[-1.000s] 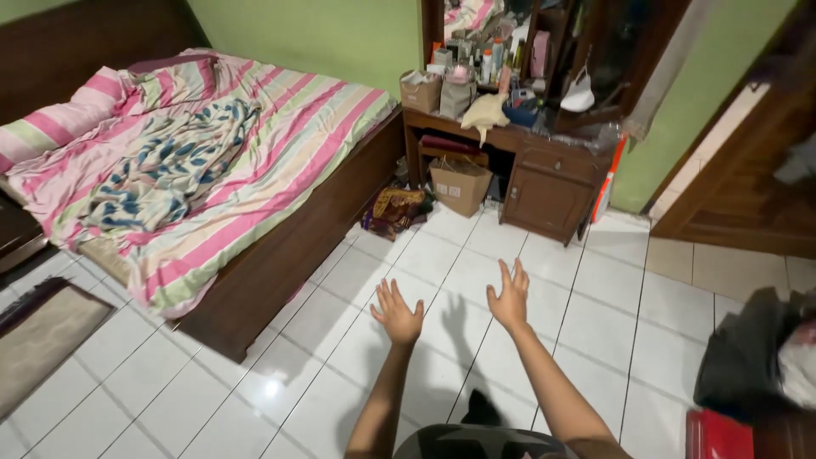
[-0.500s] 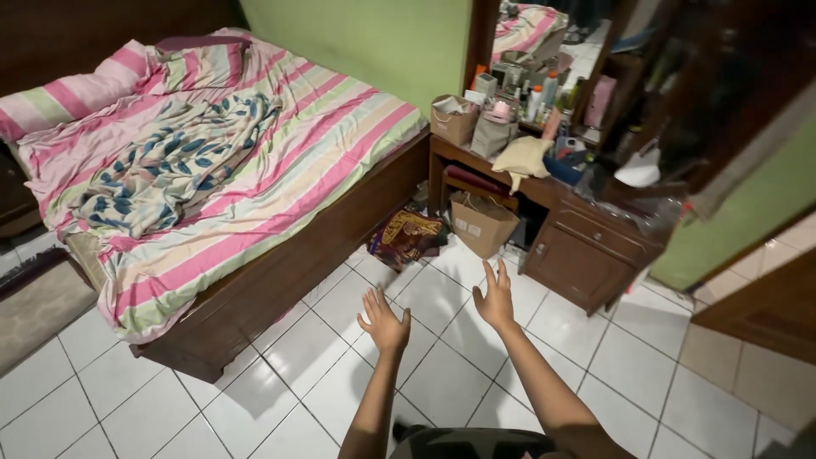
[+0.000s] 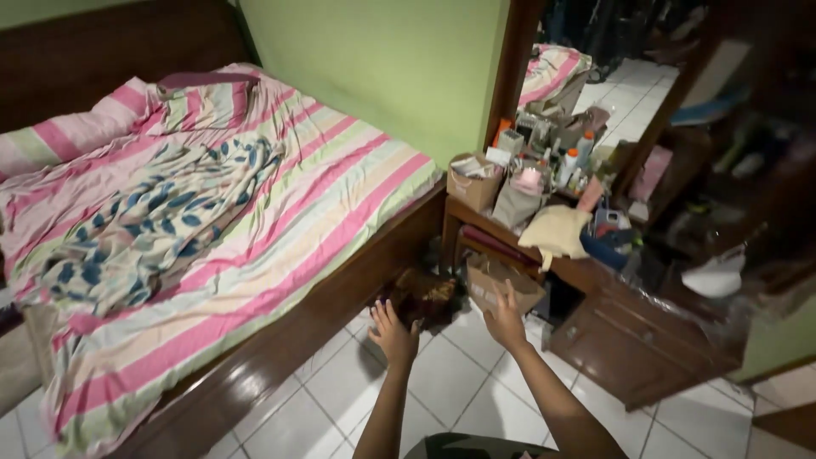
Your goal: The recorder picks up, displays, and organizes several prayer mats, a sarong, and a skullcap in a bedroom.
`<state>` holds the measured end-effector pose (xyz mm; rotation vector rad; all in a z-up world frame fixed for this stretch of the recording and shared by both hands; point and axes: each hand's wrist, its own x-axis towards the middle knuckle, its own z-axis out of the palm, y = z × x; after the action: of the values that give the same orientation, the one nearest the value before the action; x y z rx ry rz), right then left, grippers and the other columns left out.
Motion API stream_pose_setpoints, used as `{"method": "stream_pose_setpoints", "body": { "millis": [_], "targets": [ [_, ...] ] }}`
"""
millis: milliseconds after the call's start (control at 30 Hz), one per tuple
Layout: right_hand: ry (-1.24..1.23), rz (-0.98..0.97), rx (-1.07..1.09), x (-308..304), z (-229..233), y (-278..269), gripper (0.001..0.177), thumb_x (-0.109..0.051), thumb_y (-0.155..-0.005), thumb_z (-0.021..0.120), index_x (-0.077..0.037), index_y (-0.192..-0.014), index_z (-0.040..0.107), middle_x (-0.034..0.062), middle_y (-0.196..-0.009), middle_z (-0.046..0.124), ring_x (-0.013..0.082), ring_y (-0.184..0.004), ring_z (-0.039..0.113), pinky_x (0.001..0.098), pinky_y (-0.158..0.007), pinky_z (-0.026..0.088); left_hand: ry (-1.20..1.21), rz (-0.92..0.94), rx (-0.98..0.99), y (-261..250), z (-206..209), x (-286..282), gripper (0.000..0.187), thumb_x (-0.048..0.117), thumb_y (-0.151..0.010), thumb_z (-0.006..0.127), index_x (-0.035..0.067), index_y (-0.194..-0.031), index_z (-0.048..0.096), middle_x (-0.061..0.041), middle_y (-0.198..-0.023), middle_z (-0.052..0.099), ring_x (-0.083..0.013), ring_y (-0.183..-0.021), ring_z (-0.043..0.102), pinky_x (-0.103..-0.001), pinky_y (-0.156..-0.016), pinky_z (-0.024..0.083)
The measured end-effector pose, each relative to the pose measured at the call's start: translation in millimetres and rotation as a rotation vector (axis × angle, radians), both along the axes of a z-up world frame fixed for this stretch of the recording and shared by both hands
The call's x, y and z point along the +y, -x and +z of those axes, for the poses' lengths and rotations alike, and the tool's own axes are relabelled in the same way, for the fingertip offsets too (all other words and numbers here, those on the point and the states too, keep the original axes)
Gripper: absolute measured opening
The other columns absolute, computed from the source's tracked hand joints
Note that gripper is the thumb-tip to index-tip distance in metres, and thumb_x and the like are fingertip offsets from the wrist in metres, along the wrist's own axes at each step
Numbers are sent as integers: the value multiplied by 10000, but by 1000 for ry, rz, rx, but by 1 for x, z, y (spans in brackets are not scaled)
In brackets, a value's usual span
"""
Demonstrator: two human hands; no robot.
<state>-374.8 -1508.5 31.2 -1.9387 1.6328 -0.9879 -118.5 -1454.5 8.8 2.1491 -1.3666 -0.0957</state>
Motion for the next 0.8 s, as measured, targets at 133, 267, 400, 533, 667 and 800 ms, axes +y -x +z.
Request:
{"method": "stream_pose_setpoints", "body": {
  "millis": [133, 267, 400, 533, 667, 800],
  "targets": [
    [70, -13, -16, -72, -3, 2, 760, -233, -866, 718, -126, -1529, 361, 207, -1676, 138, 458, -1426, 381, 473, -1074, 443, 155, -75, -52, -7, 9, -68, 959, 417, -775, 785, 63, -1530, 312, -175, -1638, 260, -335, -1527, 199, -656, -1147, 191],
    [193, -14, -7, -127, -16, -4, 769, -249, -892, 725, -102, -1547, 351, 263, -1644, 171, 489, -1426, 380, 486, -1063, 456, 120, -37, -45, -18, 13, -107, 960, 403, -768, 789, 62, -1531, 318, -162, -1641, 257, -327, -1532, 201, -650, -1154, 180],
    [164, 45, -8, -182, -32, -14, 796, -174, -855, 708, -125, -1560, 341, 263, -1654, 168, 498, -1431, 379, 482, -1036, 481, 50, 50, -6, -27, 4, -130, 977, 401, -763, 791, 66, -1538, 300, -148, -1660, 219, -320, -1547, 169, -642, -1168, 161],
    [136, 148, -27, -228, -41, -34, 784, -177, -863, 714, -146, -1552, 341, 247, -1663, 179, 480, -1396, 425, 481, -1075, 468, -10, 153, -5, -32, -2, -148, 958, 417, -795, 778, 97, -1549, 281, -126, -1664, 188, -307, -1547, 135, -657, -1168, 133],
    [21, 318, 17, -276, -40, -40, 786, -184, -888, 698, -162, -1565, 301, 229, -1668, 145, 469, -1419, 400, 488, -1080, 462, -21, 301, 28, -20, -12, -168, 956, 424, -792, 764, 122, -1555, 273, -108, -1672, 182, -291, -1561, 115, -649, -1185, 127],
    [-20, 433, -14, -324, -72, -39, 838, -163, -866, 705, -158, -1581, 268, 233, -1670, 116, 469, -1418, 389, 489, -1094, 447, -121, 427, 38, -6, -42, -183, 952, 424, -796, 754, 125, -1557, 266, -114, -1677, 169, -284, -1569, 104, -649, -1183, 120]
  ]
}}
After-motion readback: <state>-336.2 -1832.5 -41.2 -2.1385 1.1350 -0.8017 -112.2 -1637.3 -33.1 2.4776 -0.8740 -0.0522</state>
